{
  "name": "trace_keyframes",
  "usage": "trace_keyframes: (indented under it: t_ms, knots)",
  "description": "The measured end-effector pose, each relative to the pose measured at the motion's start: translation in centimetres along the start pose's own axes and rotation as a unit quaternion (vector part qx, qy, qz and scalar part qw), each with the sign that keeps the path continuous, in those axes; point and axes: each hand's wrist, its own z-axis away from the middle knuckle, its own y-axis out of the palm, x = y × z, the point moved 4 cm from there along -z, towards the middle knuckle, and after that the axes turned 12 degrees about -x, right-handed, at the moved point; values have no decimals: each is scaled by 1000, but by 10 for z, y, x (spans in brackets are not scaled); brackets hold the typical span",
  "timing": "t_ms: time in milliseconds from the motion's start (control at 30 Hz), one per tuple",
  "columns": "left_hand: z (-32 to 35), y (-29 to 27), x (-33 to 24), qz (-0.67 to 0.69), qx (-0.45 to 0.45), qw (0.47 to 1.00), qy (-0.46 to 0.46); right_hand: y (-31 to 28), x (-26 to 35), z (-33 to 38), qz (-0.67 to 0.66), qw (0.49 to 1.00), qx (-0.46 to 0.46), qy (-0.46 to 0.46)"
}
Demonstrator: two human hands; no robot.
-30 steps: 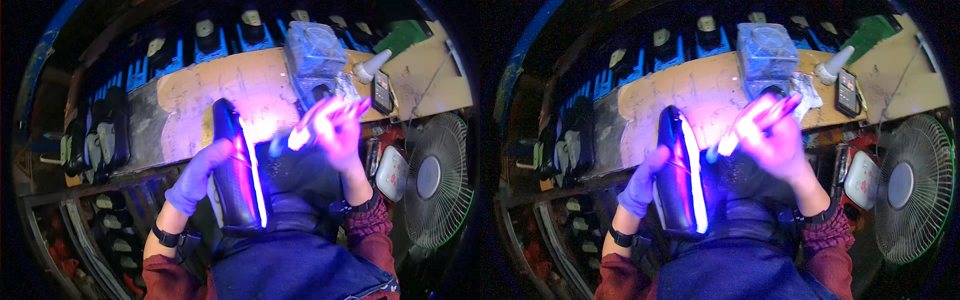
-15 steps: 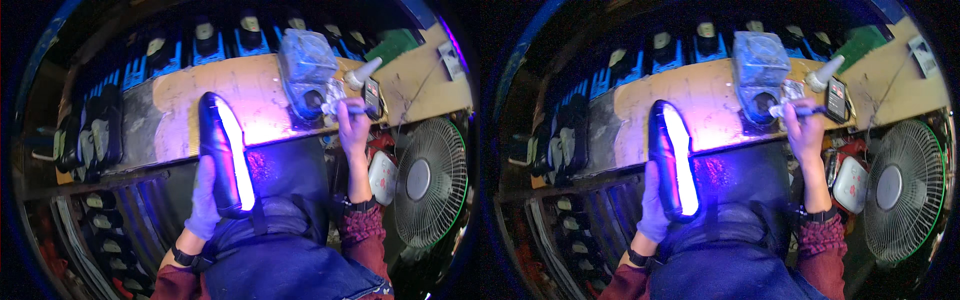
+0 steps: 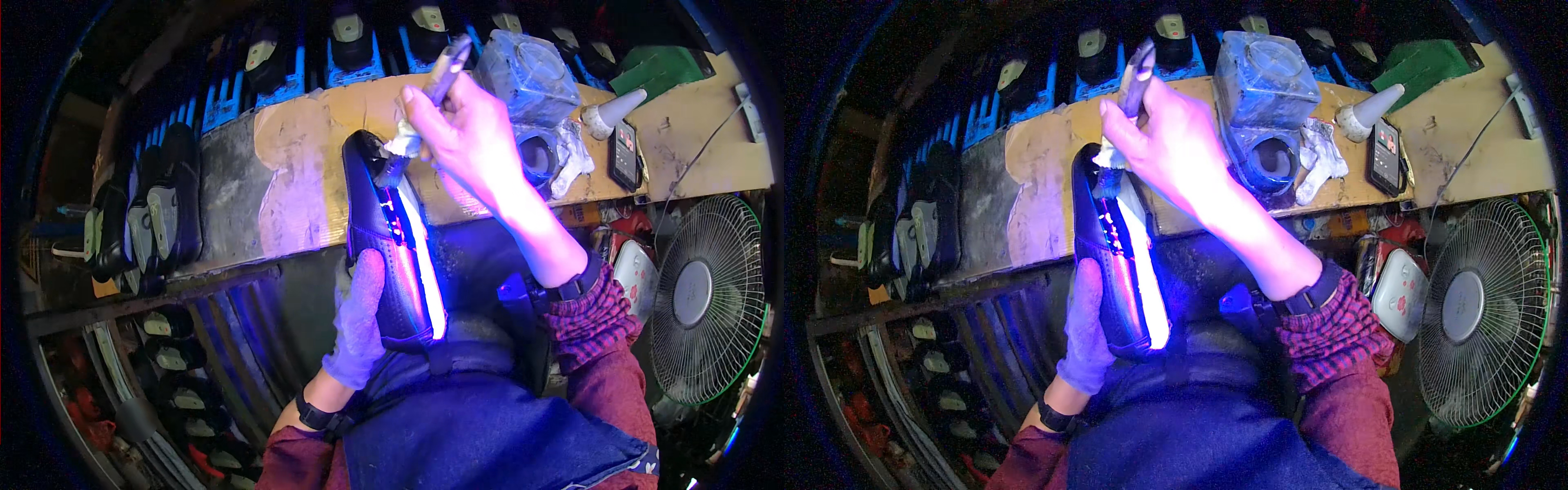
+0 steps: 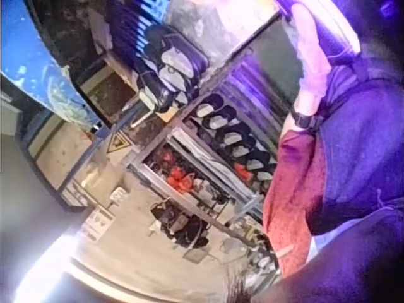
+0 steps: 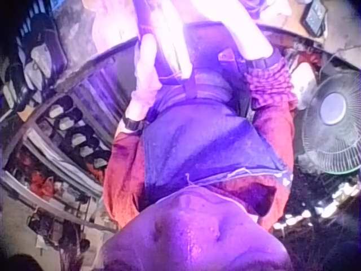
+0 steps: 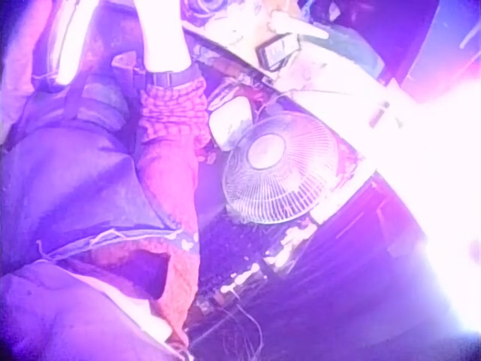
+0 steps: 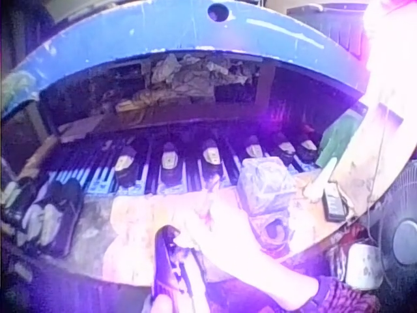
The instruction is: The camera wearer is applying a liquid substance, likely a finish or glue, to the exterior of several shoes using a handheld brush.
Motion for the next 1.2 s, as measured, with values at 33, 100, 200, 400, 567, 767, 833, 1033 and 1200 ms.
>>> trace_keyframes:
  t_ms: [33,100,200,400,567,767,833,1033,1200]
  knots:
    - [0,0,0,-2,-1,1000,-2,-5,3,6,11,1000,-3,-8]
    - [1,-9,2,-4,-11,1000,-1,-15,18,26,50,998,22,-5]
    - [0,-16,12,-93,-7,996,3,-27,16,60,-24,999,30,38]
    - [-1,-2,11,-64,53,996,28,-44,29,77,-60,996,19,-56]
    - [26,34,2,-40,47,990,125,-57,48,81,-113,976,72,-173]
    - [-12,4,-2,-81,-123,940,308,-68,94,65,-131,925,228,-276]
    - [-10,3,-8,-147,-192,850,468,-60,104,60,-189,889,206,-363]
    - [18,13,-28,-387,-157,651,634,-81,120,34,-229,841,326,-367]
    - [38,7,-52,-680,-60,414,602,-53,98,19,-211,850,373,-307]
